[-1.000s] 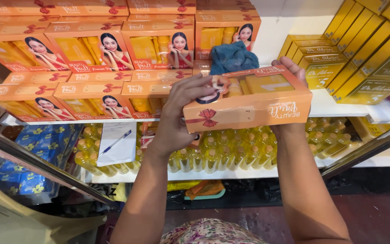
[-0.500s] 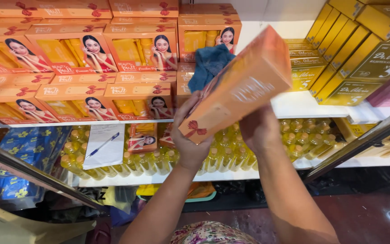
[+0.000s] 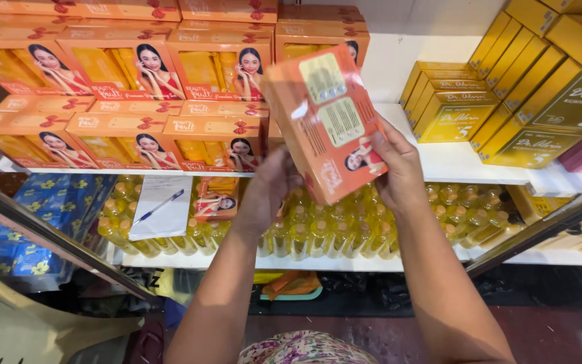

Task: The person repeatedly picks up orange product boxes from a shelf, wipes them with a blue cloth, and places them back. The person handles the boxes one at a time, turning them over to wipe different sides before restacking them on the shelf.

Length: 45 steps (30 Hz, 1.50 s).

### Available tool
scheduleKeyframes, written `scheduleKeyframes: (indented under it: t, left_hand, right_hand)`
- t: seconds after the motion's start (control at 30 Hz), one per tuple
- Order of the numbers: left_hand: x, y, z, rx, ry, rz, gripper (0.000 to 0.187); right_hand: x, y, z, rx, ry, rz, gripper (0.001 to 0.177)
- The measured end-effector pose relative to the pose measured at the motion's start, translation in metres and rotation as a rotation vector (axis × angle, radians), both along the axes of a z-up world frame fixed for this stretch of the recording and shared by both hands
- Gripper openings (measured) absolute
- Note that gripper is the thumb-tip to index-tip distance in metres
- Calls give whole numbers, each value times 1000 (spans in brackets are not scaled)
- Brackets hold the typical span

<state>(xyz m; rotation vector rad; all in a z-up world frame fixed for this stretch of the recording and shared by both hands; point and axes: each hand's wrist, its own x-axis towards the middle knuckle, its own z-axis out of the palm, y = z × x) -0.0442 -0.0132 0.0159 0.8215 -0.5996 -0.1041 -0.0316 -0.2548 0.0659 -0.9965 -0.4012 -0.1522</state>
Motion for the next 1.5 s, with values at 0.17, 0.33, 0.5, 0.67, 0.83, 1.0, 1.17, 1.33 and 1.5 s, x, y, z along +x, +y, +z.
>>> scheduleKeyframes:
  t: [0.17,0.33,0.5,0.67,0.83,1.0,1.17,1.33,1.5]
  left_hand:
    - [-8,31,44,56,61,212,49]
    - [-10,43,64,289,224,235,44]
    - [23,61,55,61,259,236,34]
    - [52,86,69,-49,256,345,29]
    - [85,110,87,-81,196,440,35]
    - [110,128,114,-8,109,436,39]
    - [151,144,131,89,6,494,38]
    - [196,152,143,107,-12,503,39]
    - [243,162,139,170,33,518,27]
  right_hand:
    - [16,-26,0,-86,59,0,39]
    - [28,-19,18,-149,190,-65,35]
    - [39,19,32,71,208,-198,41]
    - [29,73,34,86,41,-178,47]
    - [37,116,41,-29,-137,-72,67]
    - [72,139,49,-46,-277,-201,65]
    - [112,156,55,-56,-321,-237,62]
    - [165,164,59,-16,-344,-223,55]
    - [233,163,54,61,-308,-273,36]
